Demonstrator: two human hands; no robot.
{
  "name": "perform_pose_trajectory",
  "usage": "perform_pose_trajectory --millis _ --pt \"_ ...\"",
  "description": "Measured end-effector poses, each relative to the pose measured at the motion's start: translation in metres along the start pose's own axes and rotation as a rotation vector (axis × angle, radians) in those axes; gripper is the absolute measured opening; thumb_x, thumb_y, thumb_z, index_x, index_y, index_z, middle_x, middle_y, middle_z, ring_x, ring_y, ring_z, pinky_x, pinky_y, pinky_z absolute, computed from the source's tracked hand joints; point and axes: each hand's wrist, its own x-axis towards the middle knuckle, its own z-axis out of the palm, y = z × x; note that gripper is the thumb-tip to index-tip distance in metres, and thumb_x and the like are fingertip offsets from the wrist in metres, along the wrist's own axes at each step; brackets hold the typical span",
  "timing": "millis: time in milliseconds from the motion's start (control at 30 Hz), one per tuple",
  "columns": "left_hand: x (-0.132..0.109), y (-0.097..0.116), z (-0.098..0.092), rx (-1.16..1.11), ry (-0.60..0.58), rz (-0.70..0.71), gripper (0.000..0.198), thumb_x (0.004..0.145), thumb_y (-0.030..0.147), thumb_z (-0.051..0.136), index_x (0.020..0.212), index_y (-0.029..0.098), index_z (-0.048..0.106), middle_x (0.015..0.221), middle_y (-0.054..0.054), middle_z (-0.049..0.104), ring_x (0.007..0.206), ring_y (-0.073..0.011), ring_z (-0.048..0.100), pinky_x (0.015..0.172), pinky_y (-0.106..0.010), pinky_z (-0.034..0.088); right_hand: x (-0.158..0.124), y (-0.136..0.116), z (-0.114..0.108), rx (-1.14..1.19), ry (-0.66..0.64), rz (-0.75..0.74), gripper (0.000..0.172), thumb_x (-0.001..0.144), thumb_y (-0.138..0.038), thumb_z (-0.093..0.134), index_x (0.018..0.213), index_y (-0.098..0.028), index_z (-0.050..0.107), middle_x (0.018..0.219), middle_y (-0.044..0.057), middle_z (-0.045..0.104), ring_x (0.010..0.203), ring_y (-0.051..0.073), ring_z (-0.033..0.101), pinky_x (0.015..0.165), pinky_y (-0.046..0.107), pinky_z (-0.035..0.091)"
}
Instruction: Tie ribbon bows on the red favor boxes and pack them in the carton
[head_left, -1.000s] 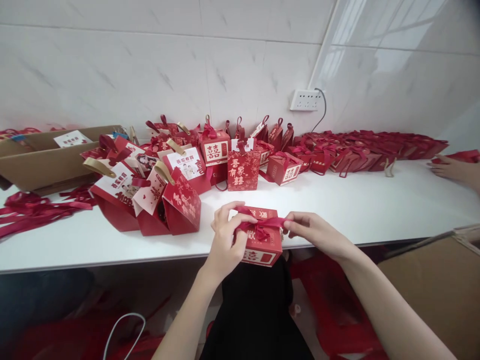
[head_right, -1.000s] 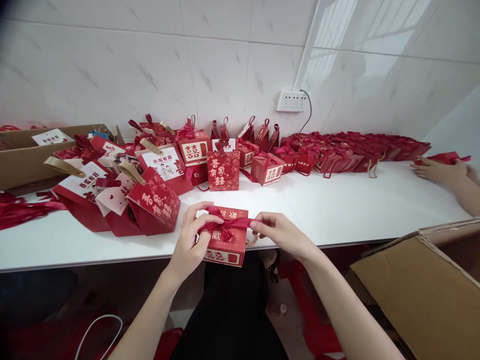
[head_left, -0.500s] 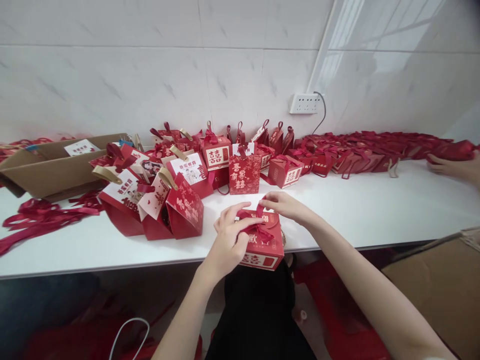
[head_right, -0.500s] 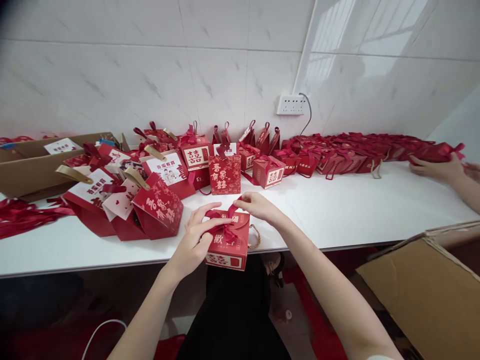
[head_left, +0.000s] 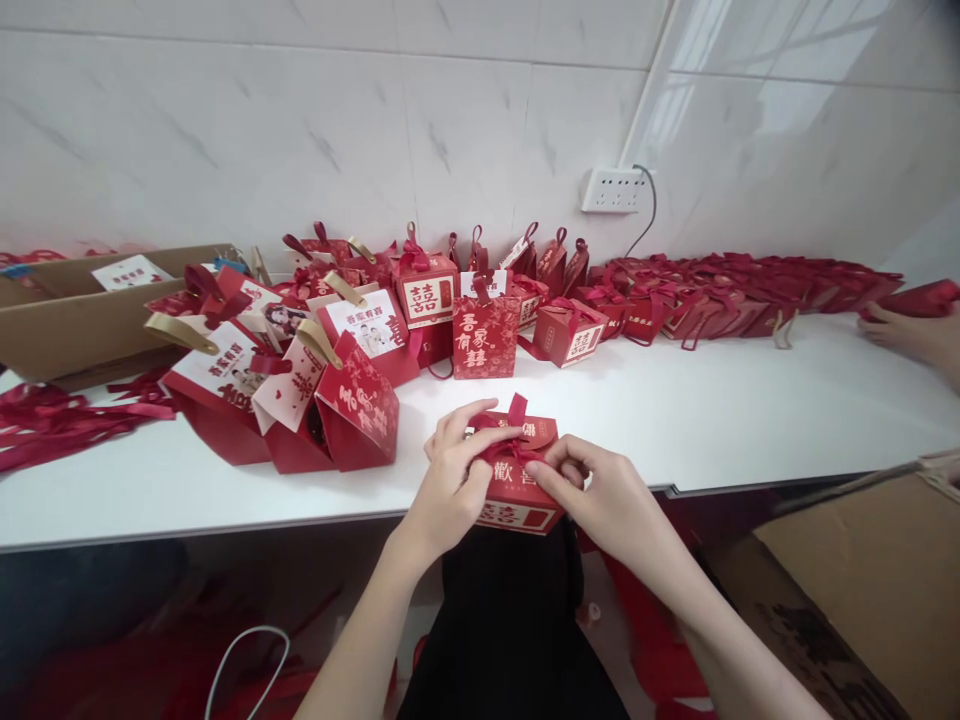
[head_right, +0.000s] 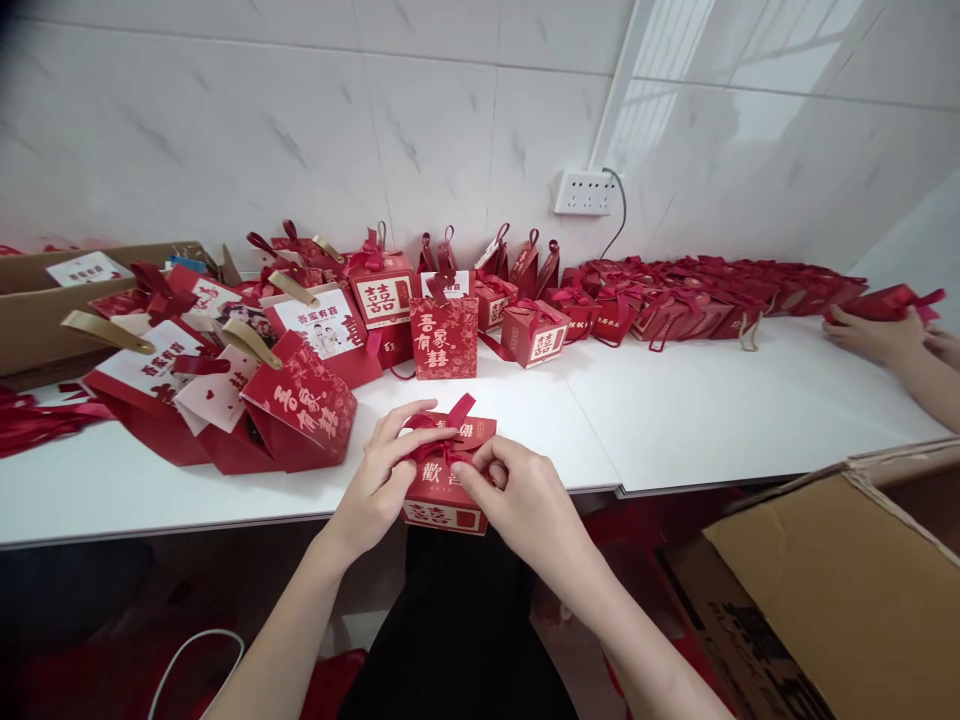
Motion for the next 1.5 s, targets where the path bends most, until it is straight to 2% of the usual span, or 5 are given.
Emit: perform_pose_trajectory --millis 233,367,600,967,1500 --pt "-0.007 -0.002 0.005 -0.024 0.308 -0.055 0.038 0.073 0.015 0.049 0.111 0.023 0.05 0.121 -0.008 0.047 0.118 -0.025 0.041 0.102 -0.044 0.03 0.017 0.011 -0.01 0.329 -0.191 0.04 0.038 0.082 -0.05 0.045 0.062 -0.018 0.05 0.063 0.001 0.054 0.058 0.013 0.049 0.056 0.025 0.04" --pt "-0.017 0.002 0.009 -0.022 0.45 -0.214 0.023 0.075 0.028 0.055 0.096 0.021 0.048 0.094 -0.004 0.049 0.094 -0.0214 0.047 0.086 -0.037 0.039 0.01 0.012 -0.012 0.229 -0.117 -0.018 0.029 0.084 -0.047 0.048 0.078 -0.019 0.053 0.062 -0.002 0.052 0.058 0.013 0.049 0.056 0.025 0.04" --pt "-0.017 0.008 0.001 -0.237 0.245 -0.373 0.029 0.081 0.044 0.051 0.067 0.02 0.043 0.065 0.003 0.041 0.064 -0.0129 0.041 0.058 -0.024 0.034 -0.007 0.01 -0.018 -0.023 0.039 -0.247 0.022 0.078 -0.033 0.062 0.093 -0.022 0.051 0.081 0.001 0.056 0.065 0.013 0.05 0.063 0.025 0.044" --pt "-0.012 -0.002 0.004 -0.554 0.179 -0.374 0.03 0.081 0.041 0.054 0.065 0.018 0.044 0.061 0.004 0.045 0.059 -0.0104 0.041 0.055 -0.021 0.034 -0.005 0.001 -0.004 0.006 0.033 0.044 0.032 0.08 -0.046 0.054 0.063 -0.02 0.047 0.053 -0.004 0.041 0.05 0.01 0.037 0.048 0.023 0.03" --pt "-0.012 -0.007 0.007 -1.004 0.145 -0.458 0.028 0.073 0.033 0.064 0.062 0.016 0.046 0.059 0.004 0.048 0.056 -0.0065 0.042 0.054 -0.017 0.035 0.018 0.024 -0.006 0.986 -0.297 0.292 0.034 0.062 -0.04 0.077 0.06 -0.014 0.055 0.056 -0.002 0.059 0.049 0.007 0.051 0.05 0.021 0.035"
